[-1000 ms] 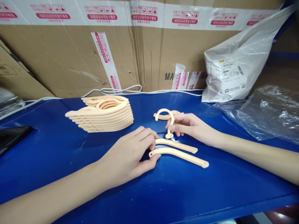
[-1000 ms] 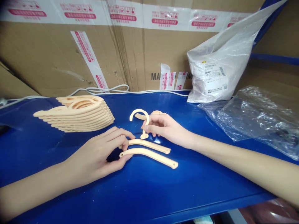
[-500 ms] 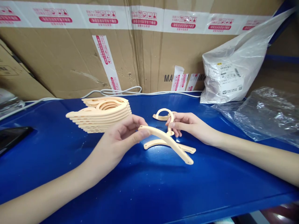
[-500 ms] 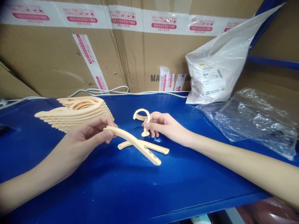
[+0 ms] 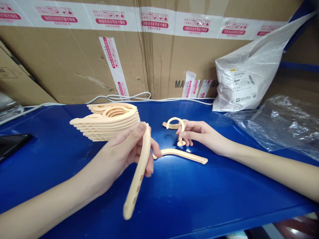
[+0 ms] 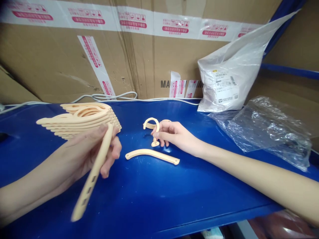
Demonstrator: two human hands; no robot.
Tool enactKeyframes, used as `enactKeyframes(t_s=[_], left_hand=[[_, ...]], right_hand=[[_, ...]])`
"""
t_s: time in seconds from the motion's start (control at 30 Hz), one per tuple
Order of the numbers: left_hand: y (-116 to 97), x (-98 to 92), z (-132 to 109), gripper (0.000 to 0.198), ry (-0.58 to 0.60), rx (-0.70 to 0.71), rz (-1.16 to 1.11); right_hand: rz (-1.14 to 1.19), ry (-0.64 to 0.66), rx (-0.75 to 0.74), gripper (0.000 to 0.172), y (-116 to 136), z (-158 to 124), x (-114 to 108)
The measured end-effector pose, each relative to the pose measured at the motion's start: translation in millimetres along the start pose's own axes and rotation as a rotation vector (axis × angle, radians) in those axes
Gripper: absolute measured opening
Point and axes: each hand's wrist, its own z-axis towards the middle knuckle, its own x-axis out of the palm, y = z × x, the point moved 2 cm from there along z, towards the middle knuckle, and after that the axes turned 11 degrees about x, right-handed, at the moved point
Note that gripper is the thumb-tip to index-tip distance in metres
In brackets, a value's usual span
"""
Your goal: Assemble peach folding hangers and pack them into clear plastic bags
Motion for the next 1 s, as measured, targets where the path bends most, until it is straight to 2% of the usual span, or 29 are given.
enactKeyframes(t_s=[0.1,0.17,0.23,0.3,0.37,0.47,0.57,0.67,0.77,1.0], left_hand=[[3,-0.3,1,0.043,0.025,-0.105,0.019],[3,-0.5,1,0.04,0.081,-0.091,0.109],[3,-0.7,0,0.039,0.186,-0.007,0.339],[2,-2.0,-1,0.039,0.24,0.143,0.715],[1,-3.8,-4,0.039,0.195,0.308,1.079],[5,-4.9,-6,0.035,0.127,0.429,1.32],[10,-3.7,-6,0.029,0.145,0.451,1.368],[15,-0.5,-6,0.029,0.211,0.494,1.371],[18,1.5,-5,0.033,0.28,0.496,1.339],[18,0.1,-2,0.029,0.352,0.509,1.219]], right_hand=[[-0.028,-0.014,0.003,0.015,-2,0,-1],[-0.036,-0.017,0.003,0.015,-2,0,-1],[-0.034,-0.011,-0.001,0.014,-2,0,-1],[-0.026,-0.009,0.002,0.014,-1,0,-1],[-0.013,-0.006,0.01,0.016,0,0,0],[0.018,0.007,0.019,0.018,2,0,0],[0.03,0.015,0.021,0.02,3,0,0],[0.025,0.018,0.02,0.022,3,0,0],[0.023,0.025,0.02,0.025,3,0,1],[0.035,0.044,0.021,0.026,2,0,0]])
